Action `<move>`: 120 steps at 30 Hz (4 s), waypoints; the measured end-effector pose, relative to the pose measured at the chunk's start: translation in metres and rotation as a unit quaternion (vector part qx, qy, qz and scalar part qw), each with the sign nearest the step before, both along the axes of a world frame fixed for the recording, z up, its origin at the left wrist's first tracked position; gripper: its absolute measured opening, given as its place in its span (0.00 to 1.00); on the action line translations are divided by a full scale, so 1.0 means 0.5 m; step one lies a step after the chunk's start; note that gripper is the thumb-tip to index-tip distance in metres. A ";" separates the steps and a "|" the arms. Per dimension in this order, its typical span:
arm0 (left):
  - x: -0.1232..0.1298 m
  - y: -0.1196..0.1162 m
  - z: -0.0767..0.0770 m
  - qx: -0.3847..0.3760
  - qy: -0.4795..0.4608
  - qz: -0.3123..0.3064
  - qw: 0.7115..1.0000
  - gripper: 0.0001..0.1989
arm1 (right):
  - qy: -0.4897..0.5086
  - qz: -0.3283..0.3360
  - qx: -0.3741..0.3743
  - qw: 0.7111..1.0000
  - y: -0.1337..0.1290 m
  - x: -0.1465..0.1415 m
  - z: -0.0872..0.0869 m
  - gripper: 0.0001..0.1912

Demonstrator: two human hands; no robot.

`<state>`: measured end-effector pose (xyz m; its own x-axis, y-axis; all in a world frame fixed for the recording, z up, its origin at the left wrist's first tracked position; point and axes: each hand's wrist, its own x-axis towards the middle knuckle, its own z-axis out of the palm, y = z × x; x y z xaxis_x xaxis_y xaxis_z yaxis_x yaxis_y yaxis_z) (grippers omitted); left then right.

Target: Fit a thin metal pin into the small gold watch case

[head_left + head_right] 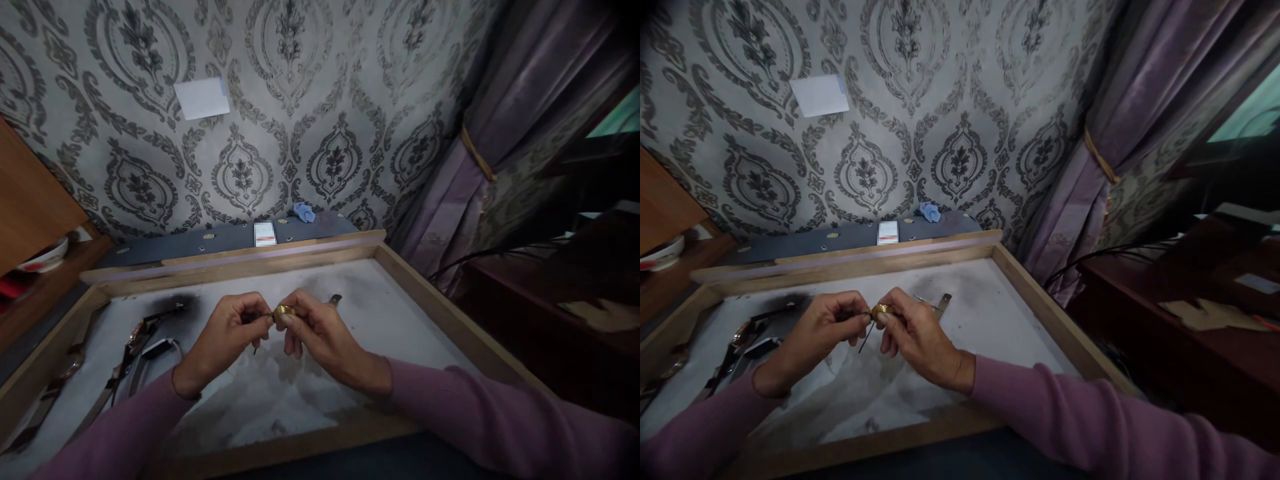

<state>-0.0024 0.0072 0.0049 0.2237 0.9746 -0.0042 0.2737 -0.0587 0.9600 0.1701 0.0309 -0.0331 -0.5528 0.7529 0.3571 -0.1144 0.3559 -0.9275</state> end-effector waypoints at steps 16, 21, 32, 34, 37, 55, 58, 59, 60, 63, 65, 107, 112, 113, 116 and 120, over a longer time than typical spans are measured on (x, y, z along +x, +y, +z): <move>0.000 0.002 -0.010 -0.037 -0.022 -0.011 0.999 0.08 | -0.037 -0.006 0.036 0.999 0.003 0.006 -0.014 0.07; 0.004 0.001 -0.013 -0.039 -0.039 0.004 0.998 0.09 | -0.018 -0.002 0.012 1.000 0.005 0.004 -0.015 0.07; 0.001 0.002 -0.016 -0.079 -0.069 0.013 0.994 0.09 | -0.023 0.001 -0.017 1.000 0.005 0.002 -0.009 0.08; -0.001 0.003 -0.014 -0.072 -0.067 0.004 0.995 0.09 | -0.022 0.001 -0.020 1.000 0.005 0.001 -0.010 0.08; -0.003 0.004 -0.008 -0.062 -0.047 -0.012 0.997 0.09 | -0.016 0.002 -0.023 1.000 0.004 0.002 -0.008 0.09; -0.016 -0.006 0.005 0.049 0.149 -0.152 0.976 0.06 | -0.042 0.094 -0.076 0.992 0.009 0.014 -0.003 0.10; -0.015 -0.010 0.004 0.072 0.182 -0.168 0.966 0.07 | -0.072 0.094 -0.053 0.991 0.007 0.017 -0.004 0.09; -0.015 -0.010 0.003 0.074 0.185 -0.172 0.965 0.06 | -0.083 0.094 -0.048 0.991 0.006 0.017 -0.004 0.09; -0.015 -0.009 0.002 0.074 0.185 -0.173 0.965 0.06 | -0.089 0.093 -0.046 0.991 0.006 0.018 -0.003 0.09; -0.018 -0.007 -0.002 0.068 0.165 -0.160 0.971 0.06 | -0.081 0.089 -0.069 0.990 0.007 0.018 0.003 0.09; -0.018 -0.006 -0.004 0.062 0.154 -0.151 0.975 0.07 | -0.068 0.094 -0.097 0.989 0.010 0.018 0.009 0.09; 0.009 -0.010 -0.011 0.005 0.057 -0.035 0.998 0.10 | -0.039 0.066 -0.179 0.981 0.015 0.017 0.020 0.03; 0.002 -0.010 -0.012 0.023 0.054 -0.026 0.998 0.10 | -0.032 0.091 -0.159 0.983 0.013 0.019 0.024 0.08; 0.001 -0.010 -0.012 0.026 0.053 -0.026 0.998 0.10 | -0.032 0.099 -0.155 0.982 0.012 0.020 0.025 0.09; -0.002 -0.008 -0.012 0.025 0.048 -0.030 0.998 0.10 | -0.034 0.112 -0.140 0.983 0.011 0.024 0.028 0.11; -0.003 -0.009 -0.014 0.019 0.043 -0.034 0.998 0.09 | -0.064 0.110 -0.080 0.989 0.011 0.035 0.030 0.12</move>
